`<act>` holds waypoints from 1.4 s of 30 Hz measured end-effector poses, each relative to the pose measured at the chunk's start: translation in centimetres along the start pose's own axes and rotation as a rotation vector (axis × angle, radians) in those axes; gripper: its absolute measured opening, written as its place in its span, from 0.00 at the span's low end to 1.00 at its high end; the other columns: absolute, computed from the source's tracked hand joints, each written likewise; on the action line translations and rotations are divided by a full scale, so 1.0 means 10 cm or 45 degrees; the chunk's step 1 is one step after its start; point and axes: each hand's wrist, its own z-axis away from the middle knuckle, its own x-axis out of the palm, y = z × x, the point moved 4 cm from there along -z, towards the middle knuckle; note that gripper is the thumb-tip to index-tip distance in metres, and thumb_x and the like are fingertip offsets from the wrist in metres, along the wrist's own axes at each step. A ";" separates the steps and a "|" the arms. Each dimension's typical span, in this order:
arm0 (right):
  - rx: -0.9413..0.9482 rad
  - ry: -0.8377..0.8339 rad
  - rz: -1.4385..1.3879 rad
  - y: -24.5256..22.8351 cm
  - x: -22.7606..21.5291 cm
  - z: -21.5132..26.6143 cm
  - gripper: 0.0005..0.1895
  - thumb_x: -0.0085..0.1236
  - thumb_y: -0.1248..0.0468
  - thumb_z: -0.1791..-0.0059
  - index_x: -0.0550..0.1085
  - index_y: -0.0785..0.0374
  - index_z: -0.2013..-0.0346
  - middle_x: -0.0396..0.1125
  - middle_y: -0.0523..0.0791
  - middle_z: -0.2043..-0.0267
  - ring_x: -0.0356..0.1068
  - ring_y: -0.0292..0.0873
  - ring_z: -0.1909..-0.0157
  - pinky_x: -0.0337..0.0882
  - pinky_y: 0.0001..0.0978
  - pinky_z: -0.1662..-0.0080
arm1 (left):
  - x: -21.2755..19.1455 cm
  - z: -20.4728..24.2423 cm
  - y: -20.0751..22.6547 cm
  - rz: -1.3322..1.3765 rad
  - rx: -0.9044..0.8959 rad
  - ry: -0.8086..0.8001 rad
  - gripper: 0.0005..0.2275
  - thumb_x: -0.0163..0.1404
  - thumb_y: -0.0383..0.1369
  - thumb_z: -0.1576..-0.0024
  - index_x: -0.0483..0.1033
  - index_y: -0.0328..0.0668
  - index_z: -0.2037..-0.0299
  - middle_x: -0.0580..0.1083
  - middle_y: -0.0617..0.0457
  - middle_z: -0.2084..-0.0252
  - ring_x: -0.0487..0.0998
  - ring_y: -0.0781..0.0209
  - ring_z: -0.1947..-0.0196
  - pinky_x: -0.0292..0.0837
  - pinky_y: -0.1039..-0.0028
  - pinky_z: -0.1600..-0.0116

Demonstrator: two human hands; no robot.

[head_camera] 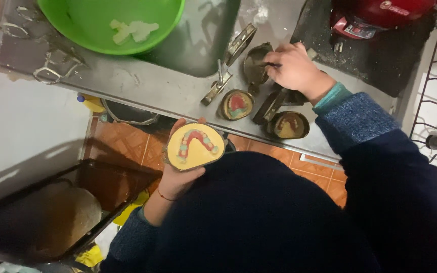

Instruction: Modeling and carving a dental prosthesis mold using specialized hand tools and heat.

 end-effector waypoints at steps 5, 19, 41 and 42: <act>0.040 -0.087 -0.021 -0.04 -0.01 -0.01 0.12 0.58 0.56 0.50 0.80 0.55 0.55 0.72 0.48 0.63 0.69 0.52 0.52 0.62 0.48 0.49 | 0.04 -0.01 0.02 0.082 0.009 -0.029 0.49 0.63 0.18 0.54 0.43 0.48 0.24 0.52 0.40 0.21 0.61 0.47 0.25 0.63 0.57 0.25; 0.037 -0.007 -0.140 -0.19 -0.26 -0.10 0.14 0.53 0.60 0.48 0.79 0.56 0.51 0.74 0.51 0.60 0.73 0.55 0.55 0.71 0.52 0.47 | -0.03 0.06 0.03 -0.126 0.045 -0.031 0.49 0.64 0.21 0.55 0.45 0.44 0.24 0.55 0.41 0.22 0.61 0.48 0.25 0.63 0.58 0.25; -0.396 -0.516 0.517 -0.17 0.50 -0.37 0.04 0.60 0.65 0.63 0.80 0.57 0.75 0.74 0.50 0.69 0.76 0.54 0.63 0.75 0.44 0.61 | -0.11 0.34 0.09 -0.158 0.109 0.057 0.47 0.63 0.23 0.55 0.46 0.40 0.25 0.57 0.38 0.24 0.64 0.47 0.27 0.64 0.58 0.26; -0.367 -0.577 0.593 -0.17 0.44 -0.37 0.05 0.60 0.64 0.63 0.80 0.58 0.74 0.74 0.50 0.68 0.76 0.53 0.63 0.75 0.42 0.60 | -0.09 0.35 0.09 -0.138 0.109 0.060 0.47 0.63 0.22 0.55 0.46 0.41 0.24 0.55 0.36 0.23 0.64 0.46 0.27 0.64 0.58 0.26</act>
